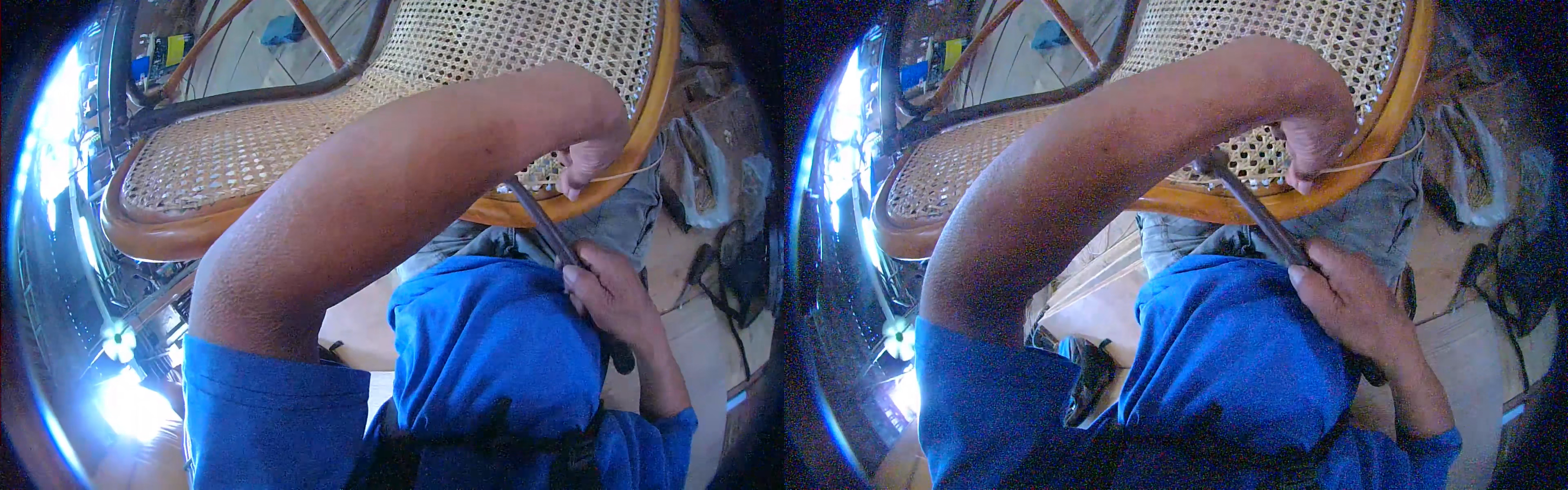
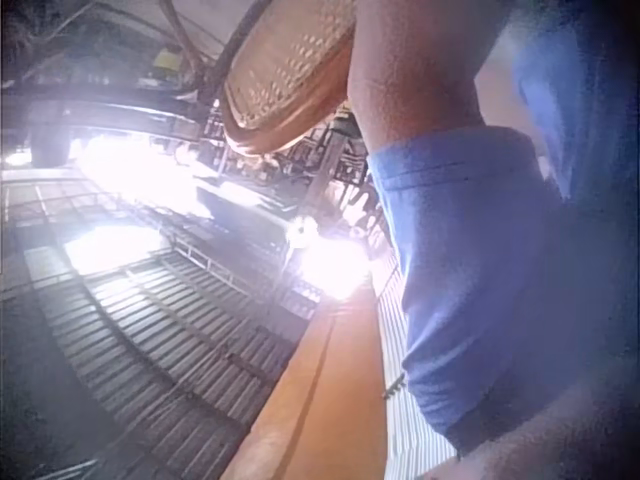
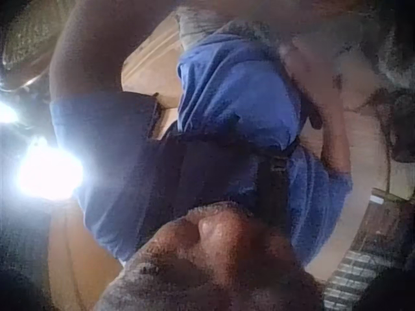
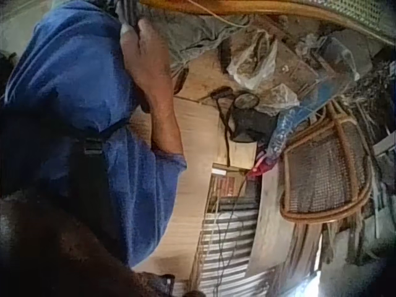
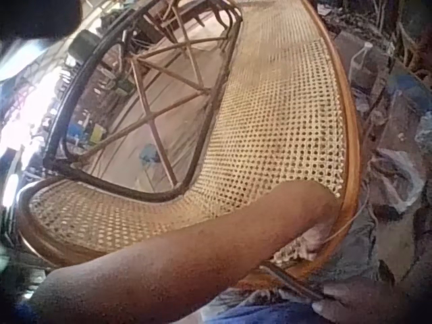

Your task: The person applies glue to the edge of a rattan chair seat and then uses a hammer and a thin rod to secure the rattan weave into the wooden frame. The person works along the curved edge of the seat, repeatedly tapping the rod to embed the weave.

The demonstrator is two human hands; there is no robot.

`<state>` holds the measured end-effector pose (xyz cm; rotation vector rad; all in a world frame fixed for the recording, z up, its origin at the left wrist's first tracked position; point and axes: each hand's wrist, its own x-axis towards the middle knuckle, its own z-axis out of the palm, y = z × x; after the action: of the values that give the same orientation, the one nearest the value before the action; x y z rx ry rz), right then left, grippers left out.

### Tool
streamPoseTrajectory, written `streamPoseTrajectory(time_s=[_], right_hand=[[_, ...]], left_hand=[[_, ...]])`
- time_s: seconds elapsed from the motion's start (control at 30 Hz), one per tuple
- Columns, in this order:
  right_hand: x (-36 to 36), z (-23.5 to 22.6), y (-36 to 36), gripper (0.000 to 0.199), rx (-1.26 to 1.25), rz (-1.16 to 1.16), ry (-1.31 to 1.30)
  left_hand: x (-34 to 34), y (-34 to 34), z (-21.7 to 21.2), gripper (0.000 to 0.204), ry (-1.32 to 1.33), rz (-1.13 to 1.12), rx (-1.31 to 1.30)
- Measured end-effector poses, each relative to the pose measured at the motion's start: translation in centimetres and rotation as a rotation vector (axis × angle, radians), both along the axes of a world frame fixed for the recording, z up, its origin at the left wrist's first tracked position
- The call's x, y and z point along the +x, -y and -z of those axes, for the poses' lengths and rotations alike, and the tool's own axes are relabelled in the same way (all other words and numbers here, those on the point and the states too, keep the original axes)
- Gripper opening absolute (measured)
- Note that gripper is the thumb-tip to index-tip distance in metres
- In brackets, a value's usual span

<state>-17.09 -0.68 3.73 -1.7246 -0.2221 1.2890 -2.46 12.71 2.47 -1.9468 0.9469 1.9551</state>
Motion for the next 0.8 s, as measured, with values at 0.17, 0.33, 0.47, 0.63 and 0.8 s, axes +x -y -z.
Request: streamPoseTrajectory(time_s=[0.17,0.33,0.47,0.63,0.8], right_hand=[[0.2,0.5,-0.7,0.030,0.118,0.175,-0.259],[0.2,0.1,-1.8,0.035,0.154,0.164,-0.280],[0.0,0.9,-2.5,0.036,0.144,0.094,-0.162],[0.6,-0.7,-2.0,0.035,0.133,0.187,-0.185],[-0.4,0.7,-2.1,0.034,0.108,0.114,-0.180]], left_hand=[[-0.2,0.4,0.5,0.061,0.053,0.063,-0.045],[-0.4,-0.1,1.6,0.059,0.006,-0.056,-0.085],[-0.4,-0.2,1.0,0.056,0.070,-0.047,-0.104],[-0.4,-0.1,1.3,0.060,-0.025,-0.115,-0.001],[-0.6,-0.1,0.6,0.059,0.054,-0.065,-0.032]])
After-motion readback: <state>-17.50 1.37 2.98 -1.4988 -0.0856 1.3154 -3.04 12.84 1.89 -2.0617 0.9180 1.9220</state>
